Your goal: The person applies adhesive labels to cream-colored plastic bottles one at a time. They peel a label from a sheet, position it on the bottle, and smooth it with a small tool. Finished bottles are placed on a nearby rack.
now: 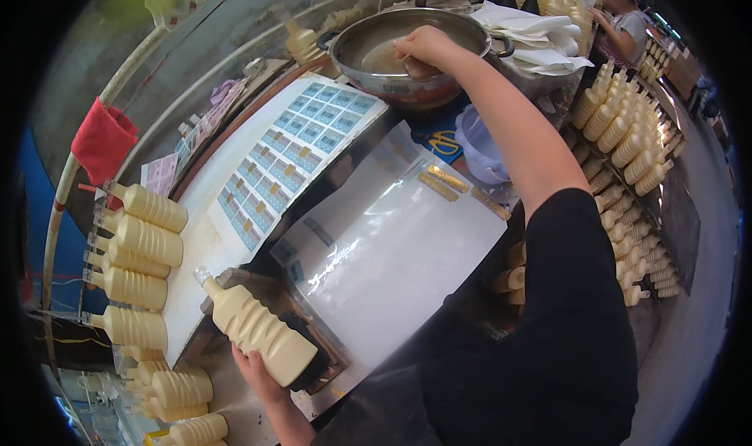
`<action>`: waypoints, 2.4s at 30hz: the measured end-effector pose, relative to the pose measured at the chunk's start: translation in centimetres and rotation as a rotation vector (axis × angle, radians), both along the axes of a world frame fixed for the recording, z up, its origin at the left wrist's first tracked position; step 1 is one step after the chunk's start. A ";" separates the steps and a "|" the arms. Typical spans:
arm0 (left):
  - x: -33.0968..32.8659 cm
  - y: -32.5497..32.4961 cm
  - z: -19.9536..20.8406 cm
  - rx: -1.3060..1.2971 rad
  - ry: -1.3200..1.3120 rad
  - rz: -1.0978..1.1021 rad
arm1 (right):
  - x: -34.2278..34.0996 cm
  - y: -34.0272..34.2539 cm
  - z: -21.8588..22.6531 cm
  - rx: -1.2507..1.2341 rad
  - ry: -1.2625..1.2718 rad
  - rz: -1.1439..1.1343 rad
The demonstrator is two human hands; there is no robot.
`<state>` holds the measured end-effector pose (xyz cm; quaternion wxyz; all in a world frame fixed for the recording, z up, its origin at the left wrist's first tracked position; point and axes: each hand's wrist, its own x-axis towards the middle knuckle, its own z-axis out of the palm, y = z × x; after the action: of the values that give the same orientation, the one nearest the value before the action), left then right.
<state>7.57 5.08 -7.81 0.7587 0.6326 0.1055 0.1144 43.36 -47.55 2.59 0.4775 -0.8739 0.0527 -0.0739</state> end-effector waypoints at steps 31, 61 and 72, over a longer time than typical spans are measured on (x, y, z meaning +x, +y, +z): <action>-0.3 1.2 -2.3 0.125 0.003 0.081 | -14.6 9.2 -8.4 -0.749 0.046 0.281; -0.2 1.2 -2.3 0.055 -0.088 0.032 | -15.7 13.3 -15.9 -0.990 0.130 0.224; -0.3 1.6 -2.6 0.052 -0.078 0.039 | -19.9 17.5 -14.2 -0.929 0.124 0.173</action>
<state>7.31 6.64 -10.38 0.7430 0.6451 0.0851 0.1565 23.45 -30.08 -11.66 0.0368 -0.9989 -0.0303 0.0027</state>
